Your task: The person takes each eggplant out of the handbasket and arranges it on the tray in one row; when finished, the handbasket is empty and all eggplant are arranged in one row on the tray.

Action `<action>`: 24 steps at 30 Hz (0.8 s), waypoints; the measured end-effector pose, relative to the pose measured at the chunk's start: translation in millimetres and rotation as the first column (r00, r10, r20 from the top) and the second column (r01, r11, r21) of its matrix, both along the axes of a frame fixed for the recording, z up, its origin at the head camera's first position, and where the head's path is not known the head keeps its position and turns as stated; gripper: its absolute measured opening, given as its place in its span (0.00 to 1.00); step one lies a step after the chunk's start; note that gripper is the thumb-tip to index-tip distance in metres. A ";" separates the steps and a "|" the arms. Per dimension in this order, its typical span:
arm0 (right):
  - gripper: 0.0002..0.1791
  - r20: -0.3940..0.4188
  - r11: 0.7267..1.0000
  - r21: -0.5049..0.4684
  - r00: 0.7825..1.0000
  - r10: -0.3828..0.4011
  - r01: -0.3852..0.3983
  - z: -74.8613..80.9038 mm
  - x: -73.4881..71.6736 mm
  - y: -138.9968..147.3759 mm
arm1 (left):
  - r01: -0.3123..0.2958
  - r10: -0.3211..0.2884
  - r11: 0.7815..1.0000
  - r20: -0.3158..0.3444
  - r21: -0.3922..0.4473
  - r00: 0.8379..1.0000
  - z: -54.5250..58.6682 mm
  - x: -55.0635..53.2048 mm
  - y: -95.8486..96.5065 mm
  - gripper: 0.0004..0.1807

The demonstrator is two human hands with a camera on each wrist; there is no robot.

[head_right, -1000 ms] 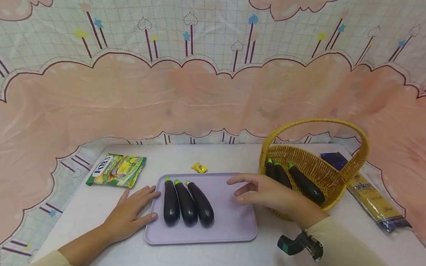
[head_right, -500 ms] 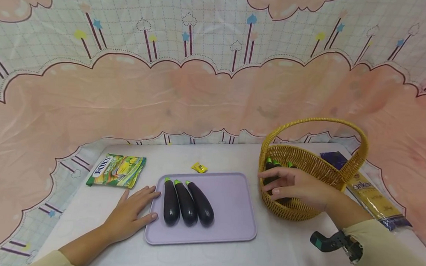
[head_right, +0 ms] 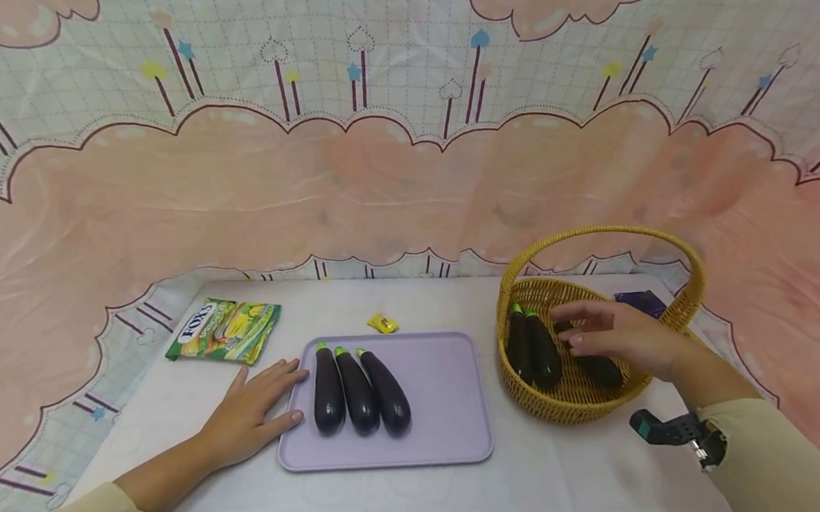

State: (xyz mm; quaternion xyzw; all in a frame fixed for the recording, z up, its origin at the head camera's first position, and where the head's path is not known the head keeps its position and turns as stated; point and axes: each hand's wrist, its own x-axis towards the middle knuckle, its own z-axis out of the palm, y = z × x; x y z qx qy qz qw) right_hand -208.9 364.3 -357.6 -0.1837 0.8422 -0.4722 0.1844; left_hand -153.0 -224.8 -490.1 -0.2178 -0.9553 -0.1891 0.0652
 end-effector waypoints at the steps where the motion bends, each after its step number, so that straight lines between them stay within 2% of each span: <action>1: 0.28 -0.009 0.999 0.030 1.000 -0.025 0.025 -0.6 -1.8 3.5 | 0.000 0.000 1.000 0.000 0.000 1.000 -0.6 -0.3 -0.5 0.35; 5: 0.33 -0.020 0.993 0.103 0.998 -0.062 0.064 -2.2 -10.6 15.0 | -0.004 0.004 1.000 0.004 -0.001 1.000 -3.0 -1.1 -1.9 0.36; 13: 0.33 0.024 0.993 0.095 0.997 -0.073 0.071 -7.6 -31.9 25.9 | -0.015 0.015 1.000 0.010 0.008 1.000 -5.6 0.3 -3.1 0.37; 19: 0.38 0.076 0.979 0.181 0.992 -0.104 0.089 -18.6 -39.0 32.5 | -0.014 0.014 1.000 0.021 0.001 1.000 -7.9 -0.6 -3.6 0.37; 24: 0.41 0.119 0.975 0.194 0.984 -0.130 0.106 -27.8 -39.8 35.9 | -0.014 0.014 1.000 0.019 -0.010 1.000 -6.0 -2.2 -3.4 0.38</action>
